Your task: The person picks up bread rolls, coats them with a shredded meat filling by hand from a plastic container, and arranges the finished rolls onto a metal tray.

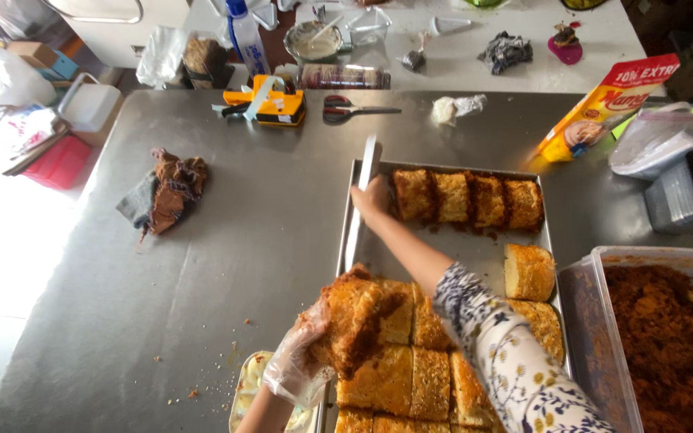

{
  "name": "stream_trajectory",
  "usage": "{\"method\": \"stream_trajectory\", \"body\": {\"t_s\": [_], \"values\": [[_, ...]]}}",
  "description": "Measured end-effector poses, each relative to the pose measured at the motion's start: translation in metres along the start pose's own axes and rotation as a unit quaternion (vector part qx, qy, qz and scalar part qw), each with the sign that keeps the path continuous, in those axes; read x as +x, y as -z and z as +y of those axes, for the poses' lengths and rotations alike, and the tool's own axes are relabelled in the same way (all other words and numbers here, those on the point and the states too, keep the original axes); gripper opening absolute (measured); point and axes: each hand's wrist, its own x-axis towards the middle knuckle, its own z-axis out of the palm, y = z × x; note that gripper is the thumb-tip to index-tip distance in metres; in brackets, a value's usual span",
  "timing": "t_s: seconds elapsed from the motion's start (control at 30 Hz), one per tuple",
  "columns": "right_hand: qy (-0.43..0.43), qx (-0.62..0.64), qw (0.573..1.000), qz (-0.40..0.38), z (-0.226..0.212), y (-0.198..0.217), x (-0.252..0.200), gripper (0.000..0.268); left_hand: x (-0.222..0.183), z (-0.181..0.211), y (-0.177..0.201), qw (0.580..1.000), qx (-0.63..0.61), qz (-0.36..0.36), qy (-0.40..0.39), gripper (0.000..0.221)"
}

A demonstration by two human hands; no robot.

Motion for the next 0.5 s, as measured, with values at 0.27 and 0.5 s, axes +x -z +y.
{"method": "stream_trajectory", "body": {"t_s": [0.27, 0.5], "values": [[-0.251, 0.459, 0.840, -0.145, -0.057, 0.019, 0.069, 0.016, -0.026, -0.002, 0.000, 0.993, -0.001, 0.116, 0.003, 0.091], [-0.275, 0.505, 0.740, -0.350, -0.097, -0.028, -0.037, 0.025, -0.073, 0.016, -0.036, 0.993, -0.026, 0.103, -0.050, 0.090]]}}
